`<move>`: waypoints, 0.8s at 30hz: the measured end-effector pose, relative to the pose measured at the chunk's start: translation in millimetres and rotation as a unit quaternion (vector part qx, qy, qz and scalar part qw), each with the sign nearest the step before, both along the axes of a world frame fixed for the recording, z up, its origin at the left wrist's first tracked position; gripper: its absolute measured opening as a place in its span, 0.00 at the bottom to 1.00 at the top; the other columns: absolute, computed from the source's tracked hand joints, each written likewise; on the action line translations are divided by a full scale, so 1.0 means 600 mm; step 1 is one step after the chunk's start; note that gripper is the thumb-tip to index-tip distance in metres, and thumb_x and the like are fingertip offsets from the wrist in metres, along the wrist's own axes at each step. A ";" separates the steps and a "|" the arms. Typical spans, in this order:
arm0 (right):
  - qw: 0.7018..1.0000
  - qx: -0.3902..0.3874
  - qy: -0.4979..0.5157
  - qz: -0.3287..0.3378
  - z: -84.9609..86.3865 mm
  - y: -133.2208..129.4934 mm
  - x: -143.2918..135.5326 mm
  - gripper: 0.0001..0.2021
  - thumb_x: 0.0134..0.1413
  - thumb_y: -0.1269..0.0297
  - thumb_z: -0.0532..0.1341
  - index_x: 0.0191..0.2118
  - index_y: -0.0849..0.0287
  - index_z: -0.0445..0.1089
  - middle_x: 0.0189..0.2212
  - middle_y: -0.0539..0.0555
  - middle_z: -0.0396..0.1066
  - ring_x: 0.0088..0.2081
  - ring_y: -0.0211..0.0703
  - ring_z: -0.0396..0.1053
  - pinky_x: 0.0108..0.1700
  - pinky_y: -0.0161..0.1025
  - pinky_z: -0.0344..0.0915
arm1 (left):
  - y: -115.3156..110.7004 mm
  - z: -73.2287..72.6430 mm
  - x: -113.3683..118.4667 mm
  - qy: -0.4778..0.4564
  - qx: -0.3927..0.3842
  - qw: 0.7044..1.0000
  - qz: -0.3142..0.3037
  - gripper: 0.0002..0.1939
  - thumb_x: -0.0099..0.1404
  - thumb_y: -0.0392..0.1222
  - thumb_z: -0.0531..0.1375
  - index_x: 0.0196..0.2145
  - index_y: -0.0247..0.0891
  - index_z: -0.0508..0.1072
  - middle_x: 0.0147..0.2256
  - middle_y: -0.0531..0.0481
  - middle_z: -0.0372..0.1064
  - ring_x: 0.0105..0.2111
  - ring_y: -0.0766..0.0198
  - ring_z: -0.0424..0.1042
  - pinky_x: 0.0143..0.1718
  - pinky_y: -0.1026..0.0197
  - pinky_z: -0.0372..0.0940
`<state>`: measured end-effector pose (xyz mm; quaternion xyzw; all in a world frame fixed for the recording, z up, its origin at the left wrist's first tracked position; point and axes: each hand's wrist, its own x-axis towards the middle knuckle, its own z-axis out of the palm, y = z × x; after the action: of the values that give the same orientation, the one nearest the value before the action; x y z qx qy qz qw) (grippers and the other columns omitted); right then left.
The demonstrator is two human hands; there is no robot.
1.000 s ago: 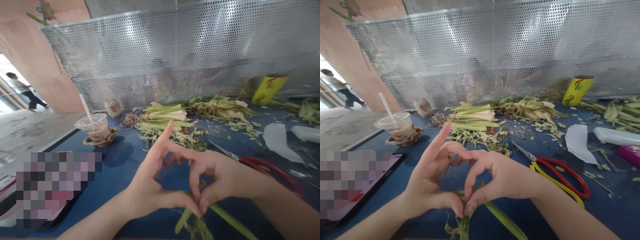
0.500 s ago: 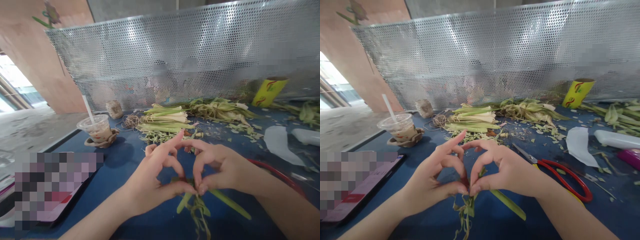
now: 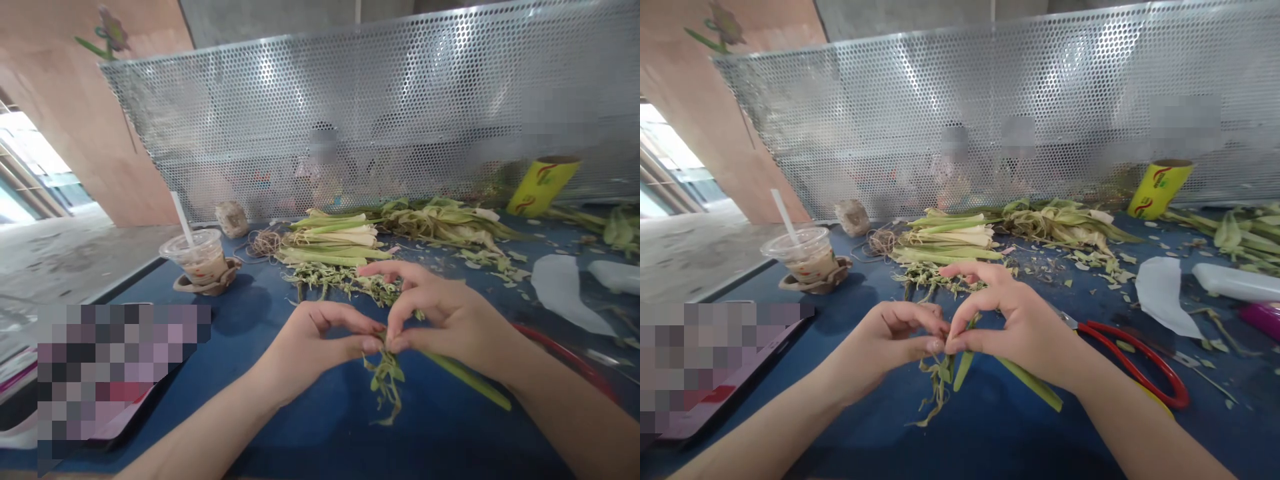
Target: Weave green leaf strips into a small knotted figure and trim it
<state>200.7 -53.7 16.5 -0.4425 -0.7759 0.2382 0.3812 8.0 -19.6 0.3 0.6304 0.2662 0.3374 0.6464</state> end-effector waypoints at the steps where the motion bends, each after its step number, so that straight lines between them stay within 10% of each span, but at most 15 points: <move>1: 1.000 0.001 0.003 -0.003 -0.001 0.000 0.000 0.05 0.45 0.59 0.65 0.24 0.51 0.74 0.56 0.48 0.59 0.57 0.51 0.57 0.58 0.53 0.52 | 0.000 -0.002 0.002 -0.008 -0.008 1.000 0.005 0.01 0.51 0.34 0.66 0.25 0.37 0.76 0.26 0.52 0.73 0.28 0.68 0.70 0.34 0.64 0.66; 5: 0.999 -0.037 0.026 -0.003 -0.004 0.004 -0.001 0.05 0.43 0.58 0.66 0.24 0.51 0.74 0.56 0.49 0.59 0.58 0.53 0.55 0.57 0.55 0.52 | -0.003 -0.005 0.005 -0.009 0.145 0.987 0.070 0.02 0.54 0.35 0.64 0.26 0.38 0.77 0.26 0.51 0.73 0.29 0.66 0.70 0.36 0.60 0.66; 11: 0.983 -0.115 0.121 0.070 -0.007 0.013 -0.001 0.06 0.40 0.60 0.68 0.23 0.55 0.74 0.53 0.53 0.64 0.59 0.51 0.54 0.58 0.50 0.52 | -0.009 0.002 -0.001 -0.014 0.522 0.841 0.140 0.08 0.55 0.28 0.62 0.31 0.38 0.77 0.27 0.51 0.75 0.28 0.66 0.70 0.41 0.56 0.63; 24: 0.920 -0.278 0.104 0.256 -0.014 0.017 0.000 0.05 0.35 0.66 0.70 0.25 0.55 0.76 0.30 0.48 0.73 0.44 0.40 0.69 0.53 0.38 0.57 | -0.004 0.003 -0.005 -0.016 0.487 0.872 -0.049 0.29 0.51 0.37 0.67 0.50 0.42 0.64 0.24 0.57 0.76 0.32 0.65 0.68 0.45 0.56 0.53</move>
<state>200.5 -43.2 8.1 -0.2894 -0.7213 0.5786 0.2473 5.1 -22.1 2.2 0.8719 0.0264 0.4023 0.2779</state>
